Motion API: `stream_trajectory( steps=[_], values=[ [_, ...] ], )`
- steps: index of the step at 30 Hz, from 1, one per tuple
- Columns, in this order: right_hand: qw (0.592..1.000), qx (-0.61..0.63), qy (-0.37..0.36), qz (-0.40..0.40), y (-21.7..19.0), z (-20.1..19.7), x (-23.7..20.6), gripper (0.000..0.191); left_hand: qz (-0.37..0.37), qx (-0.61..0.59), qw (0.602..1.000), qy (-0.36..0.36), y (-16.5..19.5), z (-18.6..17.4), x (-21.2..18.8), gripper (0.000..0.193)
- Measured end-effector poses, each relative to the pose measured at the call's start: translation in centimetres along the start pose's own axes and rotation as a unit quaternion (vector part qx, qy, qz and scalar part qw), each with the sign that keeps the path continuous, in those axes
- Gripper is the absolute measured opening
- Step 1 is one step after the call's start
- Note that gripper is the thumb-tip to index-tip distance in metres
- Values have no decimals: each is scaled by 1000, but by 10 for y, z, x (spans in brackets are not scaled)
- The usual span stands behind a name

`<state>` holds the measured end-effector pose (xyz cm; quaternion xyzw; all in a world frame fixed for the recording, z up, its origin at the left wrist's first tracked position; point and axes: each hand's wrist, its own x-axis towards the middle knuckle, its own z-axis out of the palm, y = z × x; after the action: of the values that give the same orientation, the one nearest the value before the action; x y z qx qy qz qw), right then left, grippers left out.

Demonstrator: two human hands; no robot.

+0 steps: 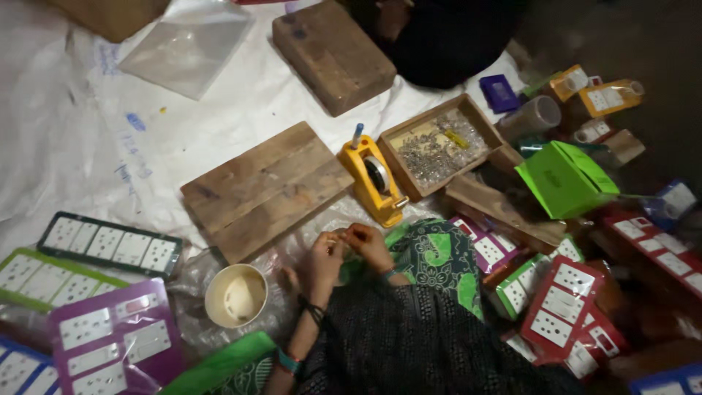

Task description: The person sits on the floor and repeatedly picks small metal components from a container, places them into a small cup, and then transfers them to a wooden box. The person handles the components one by one using both hands.

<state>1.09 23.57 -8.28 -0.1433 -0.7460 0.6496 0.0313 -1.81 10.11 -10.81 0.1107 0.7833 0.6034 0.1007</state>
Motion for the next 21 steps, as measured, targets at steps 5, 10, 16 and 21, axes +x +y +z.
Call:
stream_trajectory(
  steps=[5,10,16,21],
  values=[
    [992,-40,21,-115,9,2,3,20,-22,-186,982,-33,-13,13,8,10],
    [997,-45,31,-63,12,2,1,14,-194,-304,930,-69,-12,6,10,24],
    [993,-39,-26,-110,13,-1,-1,11,-214,-282,931,-94,-10,-5,7,23],
    [992,-44,-37,-113,12,1,-1,8,-200,-247,942,-110,-25,-3,14,24]
  ],
)
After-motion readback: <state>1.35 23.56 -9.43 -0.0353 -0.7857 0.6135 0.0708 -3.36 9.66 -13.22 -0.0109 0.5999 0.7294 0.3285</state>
